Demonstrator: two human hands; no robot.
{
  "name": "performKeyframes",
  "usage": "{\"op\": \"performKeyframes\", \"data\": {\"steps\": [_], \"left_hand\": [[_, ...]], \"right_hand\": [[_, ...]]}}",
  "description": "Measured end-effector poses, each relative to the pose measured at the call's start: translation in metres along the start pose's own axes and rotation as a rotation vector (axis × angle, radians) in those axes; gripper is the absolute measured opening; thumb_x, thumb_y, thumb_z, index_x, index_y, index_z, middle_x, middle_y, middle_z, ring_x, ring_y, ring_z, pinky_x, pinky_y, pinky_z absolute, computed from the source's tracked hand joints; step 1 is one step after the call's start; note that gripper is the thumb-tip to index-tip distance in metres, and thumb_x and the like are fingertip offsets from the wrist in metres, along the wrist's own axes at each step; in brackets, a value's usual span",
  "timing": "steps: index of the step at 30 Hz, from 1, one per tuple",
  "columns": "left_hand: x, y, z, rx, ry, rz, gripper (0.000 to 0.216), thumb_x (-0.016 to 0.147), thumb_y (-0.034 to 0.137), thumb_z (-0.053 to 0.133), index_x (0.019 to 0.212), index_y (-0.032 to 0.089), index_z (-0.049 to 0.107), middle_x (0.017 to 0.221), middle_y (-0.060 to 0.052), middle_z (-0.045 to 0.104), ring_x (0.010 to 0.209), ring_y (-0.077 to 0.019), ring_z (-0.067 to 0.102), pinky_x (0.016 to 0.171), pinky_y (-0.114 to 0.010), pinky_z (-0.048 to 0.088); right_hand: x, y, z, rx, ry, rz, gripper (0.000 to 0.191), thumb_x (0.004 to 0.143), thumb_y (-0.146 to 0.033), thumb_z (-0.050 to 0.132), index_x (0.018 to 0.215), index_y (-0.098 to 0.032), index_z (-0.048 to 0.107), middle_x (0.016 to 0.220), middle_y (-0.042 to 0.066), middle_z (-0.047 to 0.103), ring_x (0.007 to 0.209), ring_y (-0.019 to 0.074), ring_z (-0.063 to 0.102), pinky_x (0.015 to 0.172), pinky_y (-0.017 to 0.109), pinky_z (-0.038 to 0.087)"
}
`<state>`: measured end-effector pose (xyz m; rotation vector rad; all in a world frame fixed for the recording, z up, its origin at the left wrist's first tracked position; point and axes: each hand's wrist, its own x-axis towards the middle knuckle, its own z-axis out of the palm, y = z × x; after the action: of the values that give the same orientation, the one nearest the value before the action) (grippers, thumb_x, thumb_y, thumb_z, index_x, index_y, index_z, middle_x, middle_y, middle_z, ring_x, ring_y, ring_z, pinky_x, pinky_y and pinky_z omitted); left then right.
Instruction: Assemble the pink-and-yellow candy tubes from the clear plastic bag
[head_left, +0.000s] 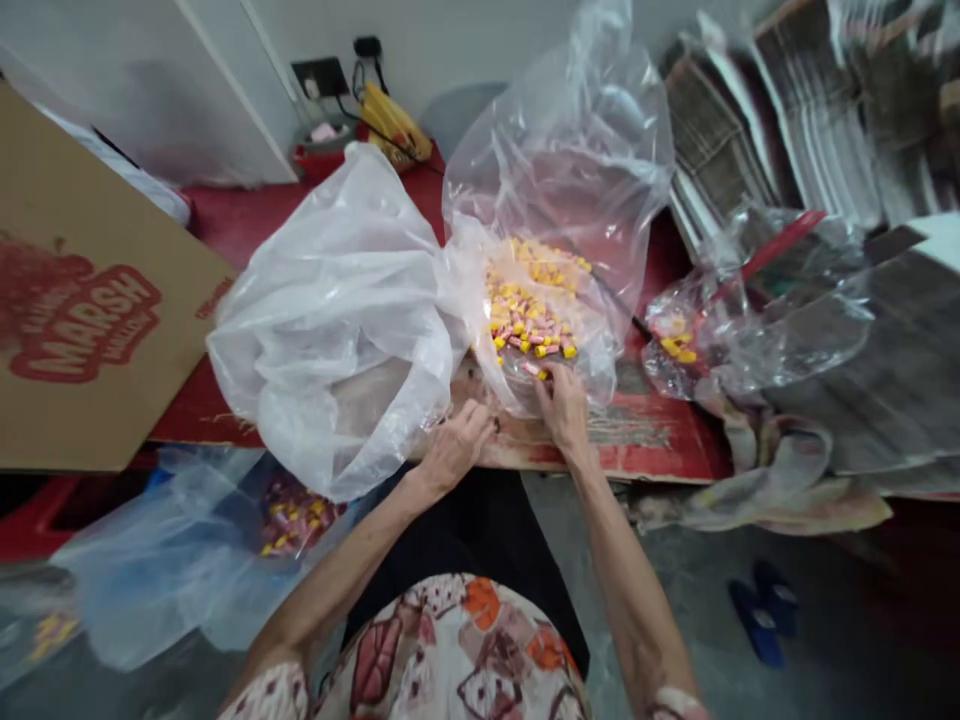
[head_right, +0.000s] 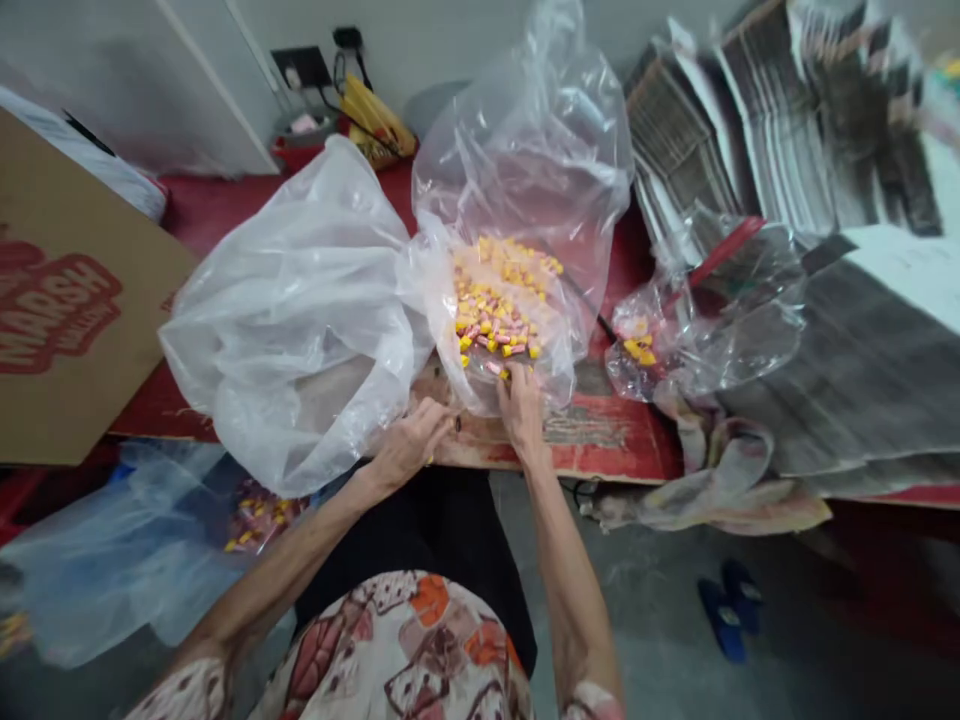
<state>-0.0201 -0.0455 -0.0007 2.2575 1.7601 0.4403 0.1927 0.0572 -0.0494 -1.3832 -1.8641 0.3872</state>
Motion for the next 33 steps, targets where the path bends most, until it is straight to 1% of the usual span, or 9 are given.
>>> {"op": "performKeyframes", "data": {"steps": [5, 10, 13, 15, 17, 20, 26, 29, 33], "left_hand": [[-0.033, -0.008, -0.007, -0.080, 0.070, 0.043, 0.007, 0.113, 0.025, 0.058, 0.110, 0.024, 0.065, 0.106, -0.005, 0.073, 0.094, -0.0211, 0.076, 0.078, -0.031, 0.063], [-0.158, -0.041, -0.040, -0.011, 0.429, -0.304, 0.018, 0.116, 0.038, 0.054, 0.115, 0.027, 0.068, 0.106, -0.007, 0.076, 0.097, -0.0232, 0.076, 0.090, -0.037, 0.065], [-0.228, -0.068, -0.060, 0.134, 0.378, -0.510, 0.023, 0.114, 0.042, 0.053, 0.112, 0.026, 0.070, 0.101, -0.008, 0.074, 0.091, -0.0266, 0.075, 0.084, -0.040, 0.063], [-0.243, -0.083, -0.072, 0.178, 0.346, -0.555, 0.026, 0.113, 0.040, 0.050, 0.111, 0.026, 0.072, 0.101, -0.009, 0.073, 0.095, -0.0290, 0.074, 0.088, -0.043, 0.062], [-0.227, -0.093, -0.079, 0.168, 0.416, -0.564, 0.027, 0.114, 0.037, 0.047, 0.110, 0.026, 0.072, 0.104, -0.010, 0.073, 0.102, -0.0293, 0.073, 0.097, -0.044, 0.061], [-0.155, -0.103, -0.074, 0.075, 0.468, -0.511, 0.025, 0.114, 0.031, 0.048, 0.116, 0.024, 0.071, 0.116, -0.011, 0.074, 0.112, -0.0270, 0.072, 0.104, -0.041, 0.060], [-0.010, -0.126, -0.034, -0.046, 0.110, -0.345, 0.020, 0.107, 0.010, 0.050, 0.101, 0.021, 0.066, 0.105, -0.008, 0.073, 0.099, -0.0228, 0.069, 0.095, -0.036, 0.058], [0.002, -0.138, -0.027, -0.087, 0.120, -0.265, 0.021, 0.111, 0.014, 0.049, 0.098, 0.022, 0.064, 0.102, -0.005, 0.072, 0.098, -0.0203, 0.069, 0.094, -0.033, 0.057], [-0.027, -0.144, -0.029, -0.141, 0.124, -0.205, 0.022, 0.112, 0.016, 0.051, 0.125, 0.019, 0.070, 0.126, -0.009, 0.074, 0.116, -0.0218, 0.072, 0.107, -0.037, 0.059]], "right_hand": [[-0.038, -0.041, 0.005, 0.212, 0.050, 0.050, 0.035, 0.113, -0.052, 0.054, 0.118, -0.022, 0.070, 0.097, 0.005, 0.075, 0.072, 0.0198, 0.063, 0.071, 0.034, 0.056], [-0.068, -0.063, 0.028, 0.208, -0.161, -0.060, 0.032, 0.115, -0.047, 0.052, 0.115, -0.024, 0.073, 0.102, 0.009, 0.076, 0.087, 0.0246, 0.070, 0.079, 0.036, 0.058], [-0.074, -0.058, 0.039, 0.135, -0.224, -0.106, 0.031, 0.116, -0.045, 0.051, 0.113, -0.024, 0.074, 0.110, 0.013, 0.078, 0.097, 0.0283, 0.072, 0.083, 0.038, 0.059], [-0.076, -0.052, 0.042, 0.116, -0.217, -0.123, 0.030, 0.116, -0.043, 0.052, 0.118, -0.024, 0.075, 0.116, 0.014, 0.078, 0.100, 0.0288, 0.073, 0.086, 0.039, 0.060], [-0.076, -0.049, 0.042, 0.111, -0.200, -0.138, 0.029, 0.115, -0.041, 0.052, 0.122, -0.024, 0.075, 0.122, 0.014, 0.077, 0.104, 0.0290, 0.074, 0.089, 0.040, 0.061], [-0.076, -0.048, 0.040, 0.106, -0.192, -0.160, 0.032, 0.115, -0.040, 0.049, 0.126, -0.023, 0.074, 0.127, 0.015, 0.077, 0.111, 0.0289, 0.075, 0.093, 0.041, 0.062], [-0.074, -0.052, 0.039, 0.160, -0.144, -0.179, 0.036, 0.116, -0.043, 0.047, 0.128, -0.023, 0.075, 0.126, 0.016, 0.078, 0.116, 0.0291, 0.075, 0.098, 0.043, 0.064], [-0.076, -0.050, 0.037, 0.183, -0.082, -0.129, 0.035, 0.115, -0.046, 0.050, 0.126, -0.024, 0.075, 0.112, 0.013, 0.078, 0.100, 0.0283, 0.075, 0.091, 0.043, 0.065], [-0.080, -0.048, 0.037, 0.145, -0.023, -0.121, 0.033, 0.115, -0.047, 0.051, 0.122, -0.024, 0.074, 0.106, 0.011, 0.078, 0.093, 0.0270, 0.074, 0.086, 0.042, 0.064]]}}
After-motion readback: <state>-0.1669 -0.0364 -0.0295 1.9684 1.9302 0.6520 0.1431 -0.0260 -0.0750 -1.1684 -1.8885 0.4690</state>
